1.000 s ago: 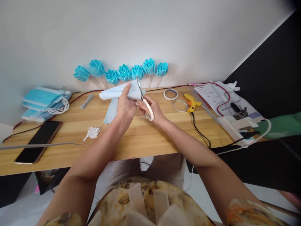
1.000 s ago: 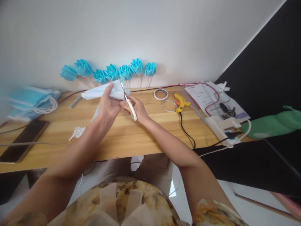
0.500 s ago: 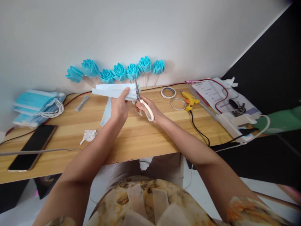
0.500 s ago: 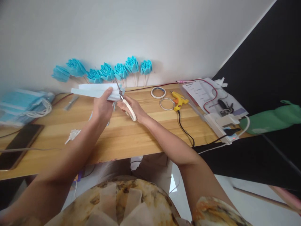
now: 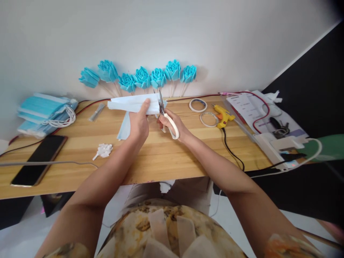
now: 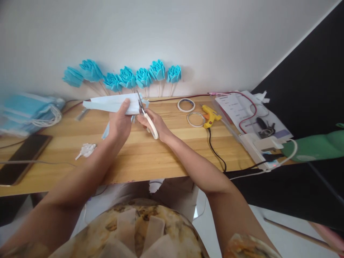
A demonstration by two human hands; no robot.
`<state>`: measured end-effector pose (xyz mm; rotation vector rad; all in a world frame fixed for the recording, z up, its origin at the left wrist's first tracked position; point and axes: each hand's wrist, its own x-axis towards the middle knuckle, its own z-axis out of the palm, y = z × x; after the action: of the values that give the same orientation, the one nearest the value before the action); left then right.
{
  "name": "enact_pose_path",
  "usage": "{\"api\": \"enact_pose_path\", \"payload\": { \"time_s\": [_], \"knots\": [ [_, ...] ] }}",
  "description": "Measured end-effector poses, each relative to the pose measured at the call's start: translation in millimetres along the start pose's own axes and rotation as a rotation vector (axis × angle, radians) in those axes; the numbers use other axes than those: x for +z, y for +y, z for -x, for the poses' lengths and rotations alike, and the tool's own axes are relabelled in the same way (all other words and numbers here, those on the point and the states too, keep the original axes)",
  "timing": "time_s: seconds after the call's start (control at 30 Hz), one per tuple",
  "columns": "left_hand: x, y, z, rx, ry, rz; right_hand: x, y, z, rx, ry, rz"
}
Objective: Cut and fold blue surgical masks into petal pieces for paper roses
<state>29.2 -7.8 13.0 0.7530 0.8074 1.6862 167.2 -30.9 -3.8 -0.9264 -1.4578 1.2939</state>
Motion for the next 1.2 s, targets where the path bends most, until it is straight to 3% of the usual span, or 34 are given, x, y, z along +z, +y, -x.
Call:
{"api": "enact_pose_path", "payload": {
  "time_s": [1.2],
  "knots": [
    [3.4,-8,13,-0.005,0.021,-0.079,4,-6,5,-0.06,0.119,0.065]
  ]
}}
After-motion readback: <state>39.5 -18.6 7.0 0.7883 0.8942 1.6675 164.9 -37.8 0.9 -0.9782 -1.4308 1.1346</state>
